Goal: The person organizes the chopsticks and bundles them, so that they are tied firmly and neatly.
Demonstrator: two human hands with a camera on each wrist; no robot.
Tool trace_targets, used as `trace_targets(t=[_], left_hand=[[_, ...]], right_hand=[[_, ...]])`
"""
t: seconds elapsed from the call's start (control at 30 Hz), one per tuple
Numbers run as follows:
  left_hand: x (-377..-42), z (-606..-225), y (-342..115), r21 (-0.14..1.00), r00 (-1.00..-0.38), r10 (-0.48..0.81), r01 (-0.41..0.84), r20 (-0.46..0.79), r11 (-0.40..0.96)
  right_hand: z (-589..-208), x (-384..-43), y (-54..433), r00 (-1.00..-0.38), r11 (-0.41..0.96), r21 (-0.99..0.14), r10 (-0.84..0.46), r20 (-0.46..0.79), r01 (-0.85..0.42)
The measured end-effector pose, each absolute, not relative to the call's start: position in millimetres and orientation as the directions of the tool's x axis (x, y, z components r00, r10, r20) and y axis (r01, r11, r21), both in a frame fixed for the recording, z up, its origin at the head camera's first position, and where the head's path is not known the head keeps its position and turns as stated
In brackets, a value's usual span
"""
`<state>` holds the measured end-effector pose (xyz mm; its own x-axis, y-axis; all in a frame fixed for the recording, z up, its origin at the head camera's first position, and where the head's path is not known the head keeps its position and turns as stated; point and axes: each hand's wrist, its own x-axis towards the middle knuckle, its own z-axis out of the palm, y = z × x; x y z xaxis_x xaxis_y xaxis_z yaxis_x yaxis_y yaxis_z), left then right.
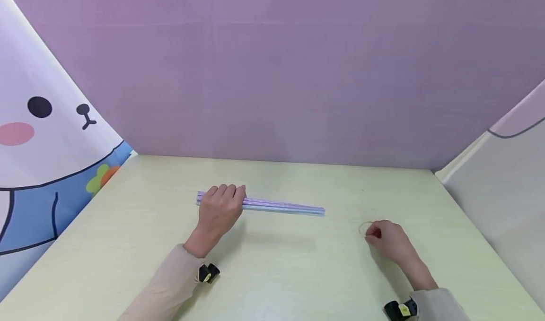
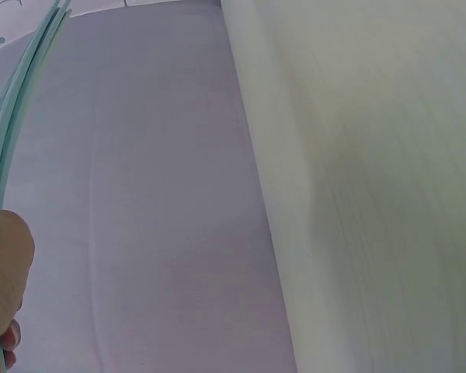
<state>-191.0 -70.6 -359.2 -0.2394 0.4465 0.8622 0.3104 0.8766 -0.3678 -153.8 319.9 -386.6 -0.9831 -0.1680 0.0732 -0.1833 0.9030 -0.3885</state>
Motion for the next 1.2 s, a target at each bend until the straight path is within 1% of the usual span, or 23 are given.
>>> trace_targets(t=[0.17,0.3,0.53,0.7,0.83,1.07,1.2], left_hand=[[-187.5,-357.5,-70.7,-0.381,-0.255,0.464,0.316,0.848,0.869],[-188.2,-356.8,-71.8,-0.380,-0.256,0.460,0.307,0.850,0.873],[-188.0,-354.1,-74.3,-0.369,-0.256,0.442,0.287,0.859,0.884],[-188.5,-354.6,-75.6,-0.369,-0.250,0.442,0.291,0.861,0.883],[-189.6,-354.3,-76.0,-0.361,-0.255,0.437,0.293,0.863,0.885],[-191.5,-353.9,-74.8,-0.356,-0.277,0.434,0.292,0.857,0.888],[-192.3,-351.5,-76.0,-0.365,-0.282,0.442,0.288,0.851,0.885]], right_hand=[[-387.2,-153.4,318.5,-0.984,0.912,-0.371,-0.167,0.057,-0.176],[-388.3,-152.9,317.8,-0.977,0.909,-0.361,-0.207,0.042,-0.208],[-386.0,-158.1,315.4,-0.948,0.875,-0.363,-0.299,0.112,-0.319],[-381.1,-160.2,310.9,-0.945,0.868,-0.375,-0.296,0.137,-0.326],[-370.0,-161.7,306.3,-0.948,0.864,-0.390,-0.284,0.147,-0.319],[-348.0,-170.0,296.7,-0.942,0.865,-0.377,-0.276,0.191,-0.330],[-338.9,-174.6,290.0,-0.933,0.834,-0.421,-0.305,0.189,-0.358]])
